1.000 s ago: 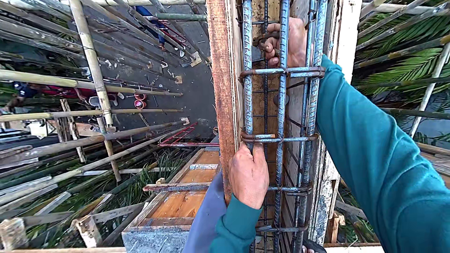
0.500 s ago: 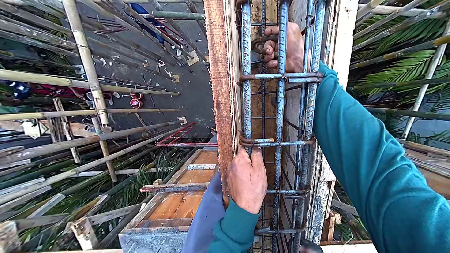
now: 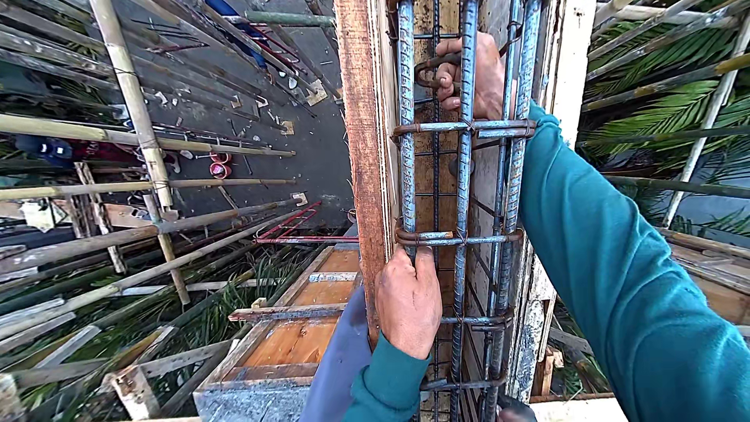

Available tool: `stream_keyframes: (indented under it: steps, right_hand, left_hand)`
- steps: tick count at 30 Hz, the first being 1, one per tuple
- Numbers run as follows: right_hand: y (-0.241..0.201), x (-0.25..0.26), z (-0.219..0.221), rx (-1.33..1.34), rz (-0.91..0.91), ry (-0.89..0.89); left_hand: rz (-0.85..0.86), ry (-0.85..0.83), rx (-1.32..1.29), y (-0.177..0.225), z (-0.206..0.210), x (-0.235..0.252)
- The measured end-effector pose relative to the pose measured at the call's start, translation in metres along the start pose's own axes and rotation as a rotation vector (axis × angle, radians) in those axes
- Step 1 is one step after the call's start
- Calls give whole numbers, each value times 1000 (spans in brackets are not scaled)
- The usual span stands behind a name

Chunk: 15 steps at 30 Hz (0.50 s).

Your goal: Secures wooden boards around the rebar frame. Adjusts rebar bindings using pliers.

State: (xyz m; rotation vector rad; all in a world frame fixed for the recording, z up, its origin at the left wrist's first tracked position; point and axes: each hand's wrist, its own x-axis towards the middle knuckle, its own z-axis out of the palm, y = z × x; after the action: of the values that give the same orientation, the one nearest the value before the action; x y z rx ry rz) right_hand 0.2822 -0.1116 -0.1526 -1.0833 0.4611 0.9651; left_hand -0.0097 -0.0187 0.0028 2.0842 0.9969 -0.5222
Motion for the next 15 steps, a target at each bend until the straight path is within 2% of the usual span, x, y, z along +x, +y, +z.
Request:
stream_keyframes:
  steps: [10, 15]
  right_hand:
    - [0, -1, -3, 24, -30, -42]
    - [3, 1, -10, 98, 14, -163]
  left_hand:
    - [-14, 10, 24, -3, 1, -3]
    - [-4, 8, 37, -5, 1, -3]
